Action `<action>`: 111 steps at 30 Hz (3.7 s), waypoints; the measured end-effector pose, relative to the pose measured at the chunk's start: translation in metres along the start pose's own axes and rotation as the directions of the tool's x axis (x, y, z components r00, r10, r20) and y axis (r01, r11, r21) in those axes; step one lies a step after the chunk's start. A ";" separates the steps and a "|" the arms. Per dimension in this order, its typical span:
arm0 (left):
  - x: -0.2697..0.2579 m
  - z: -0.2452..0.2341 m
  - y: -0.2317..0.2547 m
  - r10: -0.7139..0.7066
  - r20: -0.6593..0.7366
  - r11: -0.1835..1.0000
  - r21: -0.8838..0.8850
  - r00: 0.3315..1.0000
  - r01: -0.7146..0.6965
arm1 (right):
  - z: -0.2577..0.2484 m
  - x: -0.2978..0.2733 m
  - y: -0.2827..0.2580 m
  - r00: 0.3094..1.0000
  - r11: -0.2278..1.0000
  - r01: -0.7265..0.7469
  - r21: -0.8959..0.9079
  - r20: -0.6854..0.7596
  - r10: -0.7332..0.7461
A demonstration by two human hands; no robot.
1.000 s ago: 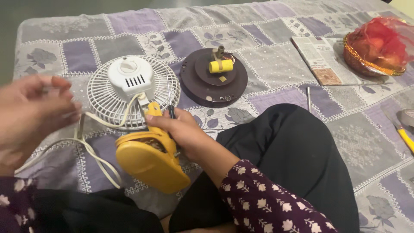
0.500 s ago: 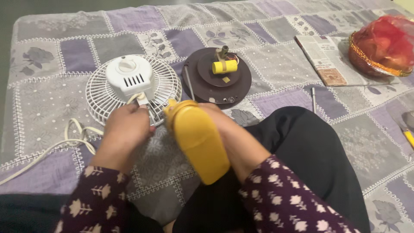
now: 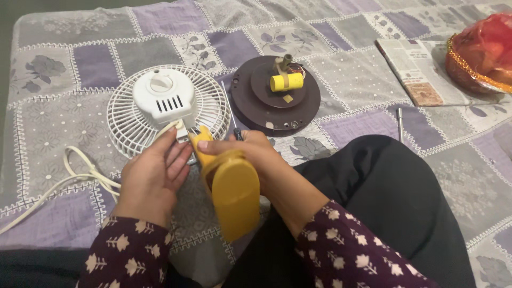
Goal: The person uses a screwdriver to tighten screws on the yellow base of a small electric fan, then attaches the white fan head to the base and secures it by hand.
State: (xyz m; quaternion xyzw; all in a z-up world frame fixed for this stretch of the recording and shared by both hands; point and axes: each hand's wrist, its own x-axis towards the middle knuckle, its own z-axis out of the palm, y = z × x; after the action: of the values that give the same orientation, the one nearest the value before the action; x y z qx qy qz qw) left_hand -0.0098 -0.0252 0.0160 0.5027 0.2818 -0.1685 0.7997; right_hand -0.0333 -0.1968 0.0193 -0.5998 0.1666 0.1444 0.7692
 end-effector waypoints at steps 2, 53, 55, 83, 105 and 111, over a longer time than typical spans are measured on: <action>-0.001 0.002 0.002 -0.014 -0.004 1.000 0.003 1.000 0.014 | 0.001 0.000 0.001 0.997 0.991 0.049 -0.128 -0.059 -0.057; -0.025 0.009 0.008 0.756 0.105 0.197 0.905 0.646 -0.377 | 0.010 -0.001 -0.007 0.962 0.847 0.185 -0.498 -0.085 -0.260; -0.025 0.002 0.011 0.660 0.071 0.353 0.850 0.748 -0.392 | 0.010 -0.001 -0.004 0.964 0.859 0.230 -0.458 -0.011 -0.264; -0.010 -0.015 0.030 0.151 0.019 0.940 0.305 0.988 -0.150 | -0.006 0.017 0.009 0.845 0.974 -0.185 0.132 0.527 0.089; 0.001 -0.018 0.026 0.204 0.003 0.945 0.260 0.979 -0.197 | 0.014 0.043 0.006 0.928 0.998 -0.036 -0.056 0.368 0.054; 0.003 -0.015 0.019 0.315 0.079 0.918 0.229 0.946 -0.325 | 0.019 0.035 0.008 0.924 0.997 0.022 -0.077 0.383 0.009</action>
State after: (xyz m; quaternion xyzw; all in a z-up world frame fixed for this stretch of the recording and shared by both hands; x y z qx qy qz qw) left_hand -0.0015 -0.0030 0.0223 0.6309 0.1575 -0.0784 0.7556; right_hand -0.0036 -0.1758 0.0016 -0.5906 0.0054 0.2628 0.7629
